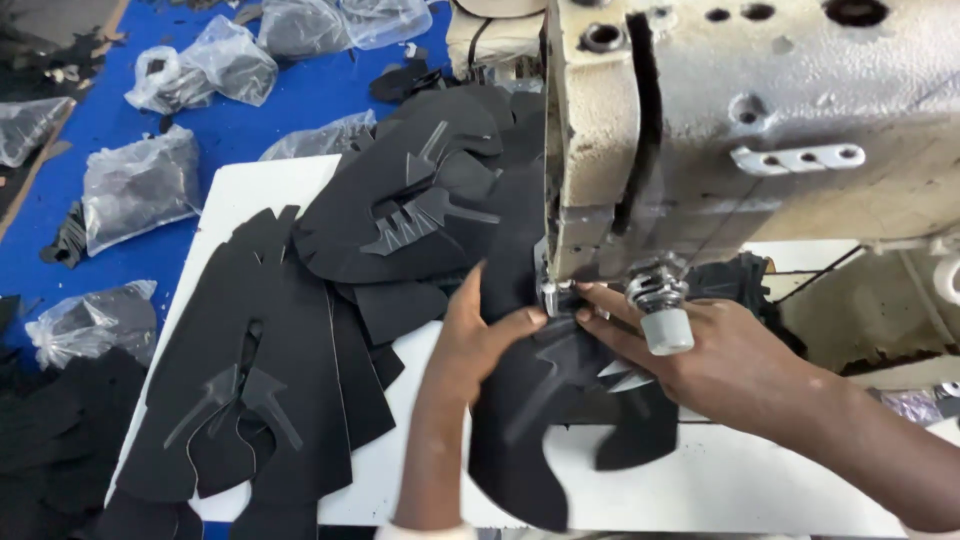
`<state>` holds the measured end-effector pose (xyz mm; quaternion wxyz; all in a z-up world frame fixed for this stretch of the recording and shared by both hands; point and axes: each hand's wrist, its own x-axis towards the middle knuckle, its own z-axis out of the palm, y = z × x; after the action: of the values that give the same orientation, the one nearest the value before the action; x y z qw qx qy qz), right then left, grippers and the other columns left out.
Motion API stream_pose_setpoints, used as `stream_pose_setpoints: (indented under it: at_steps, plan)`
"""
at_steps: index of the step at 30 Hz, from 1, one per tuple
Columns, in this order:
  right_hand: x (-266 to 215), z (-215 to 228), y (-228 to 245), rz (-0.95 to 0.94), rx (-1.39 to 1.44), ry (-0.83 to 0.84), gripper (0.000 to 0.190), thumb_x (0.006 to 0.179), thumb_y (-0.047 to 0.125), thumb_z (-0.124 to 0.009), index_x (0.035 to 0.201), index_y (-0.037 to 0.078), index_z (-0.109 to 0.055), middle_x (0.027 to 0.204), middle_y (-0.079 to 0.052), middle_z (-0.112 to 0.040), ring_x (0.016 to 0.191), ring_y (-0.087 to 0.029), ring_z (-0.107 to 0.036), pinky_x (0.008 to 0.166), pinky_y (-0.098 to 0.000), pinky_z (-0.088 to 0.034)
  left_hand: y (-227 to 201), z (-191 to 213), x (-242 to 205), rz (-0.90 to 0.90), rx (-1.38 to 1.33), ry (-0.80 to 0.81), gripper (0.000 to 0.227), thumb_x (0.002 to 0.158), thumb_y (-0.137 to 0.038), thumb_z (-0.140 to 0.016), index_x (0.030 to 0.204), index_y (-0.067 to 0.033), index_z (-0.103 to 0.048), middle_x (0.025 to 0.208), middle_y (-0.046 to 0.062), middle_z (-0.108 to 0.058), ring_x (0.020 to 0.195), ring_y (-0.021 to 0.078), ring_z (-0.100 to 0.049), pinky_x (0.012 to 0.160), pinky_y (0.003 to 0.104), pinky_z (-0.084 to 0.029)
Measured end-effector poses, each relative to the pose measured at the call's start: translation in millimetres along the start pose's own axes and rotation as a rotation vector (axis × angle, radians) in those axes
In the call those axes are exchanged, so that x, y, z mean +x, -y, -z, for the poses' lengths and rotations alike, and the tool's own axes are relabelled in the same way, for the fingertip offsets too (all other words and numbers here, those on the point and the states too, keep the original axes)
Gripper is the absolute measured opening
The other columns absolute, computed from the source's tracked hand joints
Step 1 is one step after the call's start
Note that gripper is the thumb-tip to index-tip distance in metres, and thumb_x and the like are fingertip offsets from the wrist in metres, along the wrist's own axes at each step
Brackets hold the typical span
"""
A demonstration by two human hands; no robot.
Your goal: The person uses a sewing machine to stitch black shoe sole parts. They guide the material under the needle, sew along the edges, and then remove the finished pieces to place them on a pile.
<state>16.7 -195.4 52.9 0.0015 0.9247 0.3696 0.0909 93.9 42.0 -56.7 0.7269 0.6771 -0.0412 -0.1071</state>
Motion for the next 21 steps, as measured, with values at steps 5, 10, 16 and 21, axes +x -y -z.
stream_pose_setpoints:
  at_steps: [5, 10, 16, 21]
  plan:
    - [-3.6, 0.5, -1.3, -0.082, 0.11, 0.043, 0.091, 0.061, -0.003, -0.067, 0.148, 0.022, -0.055, 0.156, -0.013, -0.051, 0.11, -0.035, -0.069, 0.076, -0.0423, -0.06, -52.7, -2.1, -11.6, -0.001, 0.269, 0.083, 0.084, 0.073, -0.029, -0.084, 0.145, -0.0022, -0.049, 0.128, 0.017, -0.071, 0.116, 0.0252, -0.07, 0.099, 0.037, -0.055]
    - [-18.6, -16.1, -18.2, -0.042, 0.224, 0.004, 0.099, 0.054, 0.006, -0.07, 0.149, 0.024, -0.049, 0.154, -0.011, -0.052, 0.109, -0.032, -0.069, 0.081, -0.0427, -0.058, -53.3, -24.1, -50.4, -0.052, 0.548, -0.212, 0.095, 0.08, -0.035, -0.084, 0.158, -0.0085, -0.036, 0.14, 0.022, -0.055, 0.128, 0.0292, -0.055, 0.101, 0.041, -0.047]
    - [-16.6, -8.0, -18.4, -0.2, 0.269, 0.176, 0.101, 0.067, 0.003, -0.075, 0.156, 0.039, -0.047, 0.143, 0.001, -0.06, 0.107, -0.028, -0.067, 0.088, -0.0433, -0.056, -41.2, -19.5, -43.2, -0.101, 0.084, -0.051, 0.079, 0.079, -0.027, -0.081, 0.146, 0.0001, -0.049, 0.133, 0.016, -0.067, 0.124, 0.0244, -0.065, 0.106, 0.038, -0.052]
    - [-26.5, -16.6, -11.1, -0.073, 0.069, 0.137, 0.105, 0.059, 0.006, -0.073, 0.159, 0.026, -0.047, 0.162, -0.011, -0.049, 0.111, -0.031, -0.067, 0.071, -0.0422, -0.061, -26.7, 1.3, -11.8, -0.211, 0.135, 0.146, 0.084, 0.074, -0.011, -0.088, 0.147, 0.0023, -0.05, 0.138, 0.018, -0.065, 0.13, 0.0208, -0.059, 0.114, 0.033, -0.041]
